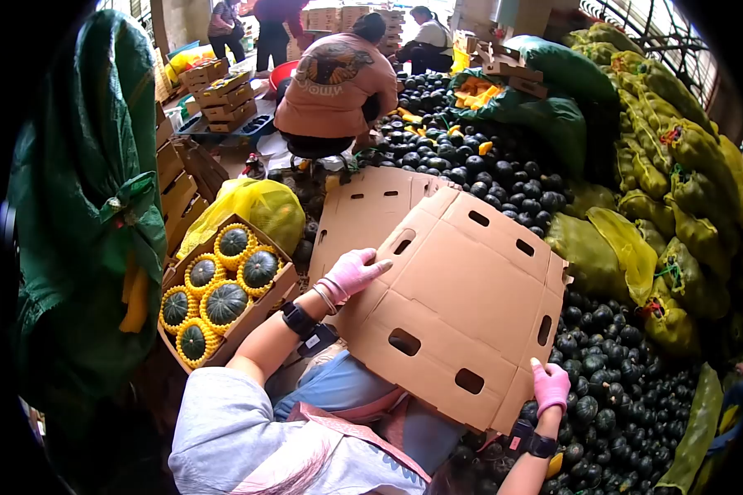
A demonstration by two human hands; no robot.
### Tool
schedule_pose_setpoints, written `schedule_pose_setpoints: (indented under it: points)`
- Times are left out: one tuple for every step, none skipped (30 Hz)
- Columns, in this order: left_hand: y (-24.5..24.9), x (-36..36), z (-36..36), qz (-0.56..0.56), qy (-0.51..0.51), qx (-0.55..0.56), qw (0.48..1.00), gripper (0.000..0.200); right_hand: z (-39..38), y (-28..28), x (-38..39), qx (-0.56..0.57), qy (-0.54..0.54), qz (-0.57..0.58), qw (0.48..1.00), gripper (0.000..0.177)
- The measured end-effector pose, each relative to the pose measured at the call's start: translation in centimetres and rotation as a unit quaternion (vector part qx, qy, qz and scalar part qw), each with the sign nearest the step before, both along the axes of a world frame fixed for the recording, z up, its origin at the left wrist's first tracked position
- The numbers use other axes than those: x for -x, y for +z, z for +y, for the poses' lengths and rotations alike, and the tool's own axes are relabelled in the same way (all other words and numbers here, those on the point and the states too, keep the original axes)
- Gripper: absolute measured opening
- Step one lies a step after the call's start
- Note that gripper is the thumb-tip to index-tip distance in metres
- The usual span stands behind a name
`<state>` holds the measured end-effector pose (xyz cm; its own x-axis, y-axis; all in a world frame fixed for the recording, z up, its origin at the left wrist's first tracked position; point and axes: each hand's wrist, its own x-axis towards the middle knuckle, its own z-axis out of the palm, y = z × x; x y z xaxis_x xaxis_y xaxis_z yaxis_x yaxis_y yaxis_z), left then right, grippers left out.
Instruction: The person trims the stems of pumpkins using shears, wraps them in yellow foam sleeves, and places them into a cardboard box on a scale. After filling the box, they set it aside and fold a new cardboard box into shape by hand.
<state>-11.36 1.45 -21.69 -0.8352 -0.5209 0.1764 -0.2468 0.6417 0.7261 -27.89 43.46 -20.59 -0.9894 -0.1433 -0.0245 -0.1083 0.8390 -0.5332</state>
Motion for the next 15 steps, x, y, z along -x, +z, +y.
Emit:
schedule_pose_setpoints:
  points:
    - [0.1, 0.0, -0.1, 0.021, 0.0, 0.015, 1.0, 0.049, 0.1, 0.8, 0.0, -0.005, -0.004, -0.008, 1.0, 0.039]
    - [0.1, 0.3, -0.1, -0.008, 0.012, 0.025, 1.0, 0.047, 0.1, 0.5, -0.1, 0.034, -0.012, 0.004, 0.999, 0.037]
    - [0.5, 0.1, -0.4, -0.002, 0.022, 0.028, 0.999, 0.047, 0.4, 0.3, 0.5, 0.02, 0.001, 0.084, 0.996, 0.033]
    - [0.6, 0.1, -0.4, 0.015, 0.034, -0.07, 0.997, 0.045, 0.6, -0.2, 0.8, 0.054, -0.012, 0.096, 0.994, 0.032]
    - [0.5, 0.5, -0.3, 0.029, 0.041, -0.167, 0.985, 0.045, 0.8, -0.9, 1.0, 0.087, -0.028, 0.105, 0.99, 0.032]
    - [-0.5, 1.0, -0.4, 0.115, 0.065, -0.222, 0.966, 0.042, 0.2, -0.7, 0.3, 0.11, -0.025, 0.153, 0.982, 0.032]
    - [-1.6, 1.3, -0.6, 0.119, 0.063, -0.223, 0.966, 0.042, -0.5, -0.7, -1.1, 0.132, -0.027, 0.196, 0.971, 0.033]
    - [-2.0, 0.7, -0.7, 0.121, 0.08, -0.216, 0.965, 0.042, -0.9, 0.1, -1.8, 0.131, -0.024, 0.185, 0.974, 0.032]
    - [-1.9, 1.3, -0.4, 0.13, 0.079, -0.211, 0.966, 0.042, -0.7, -1.8, -1.5, 0.254, -0.022, 0.146, 0.956, 0.031]
    - [-2.0, 1.1, -0.1, 0.138, 0.081, -0.197, 0.967, 0.043, 0.6, -2.6, -1.3, 0.302, -0.019, 0.124, 0.945, 0.03]
    - [-2.1, 0.6, -0.4, 0.138, 0.077, -0.2, 0.967, 0.041, -0.9, -2.1, -2.3, 0.349, 0.002, 0.093, 0.933, 0.03]
    - [-2.9, -0.5, -0.3, 0.11, 0.093, -0.139, 0.98, 0.04, 0.0, -3.3, -3.6, 0.317, -0.025, 0.097, 0.943, 0.03]
    - [-1.2, -1.5, 0.3, 0.068, 0.08, -0.136, 0.985, 0.038, 0.2, -4.6, -3.8, 0.294, -0.041, 0.087, 0.951, 0.03]
    - [-1.6, 2.5, 0.2, 0.111, 0.027, -0.091, 0.989, 0.032, 0.5, -2.4, -6.1, 0.369, -0.107, 0.034, 0.922, 0.032]
    - [-4.7, -2.2, -2.1, 0.08, 0.037, -0.191, 0.978, 0.028, -0.6, -5.8, -4.0, 0.4, -0.099, -0.047, 0.91, 0.034]
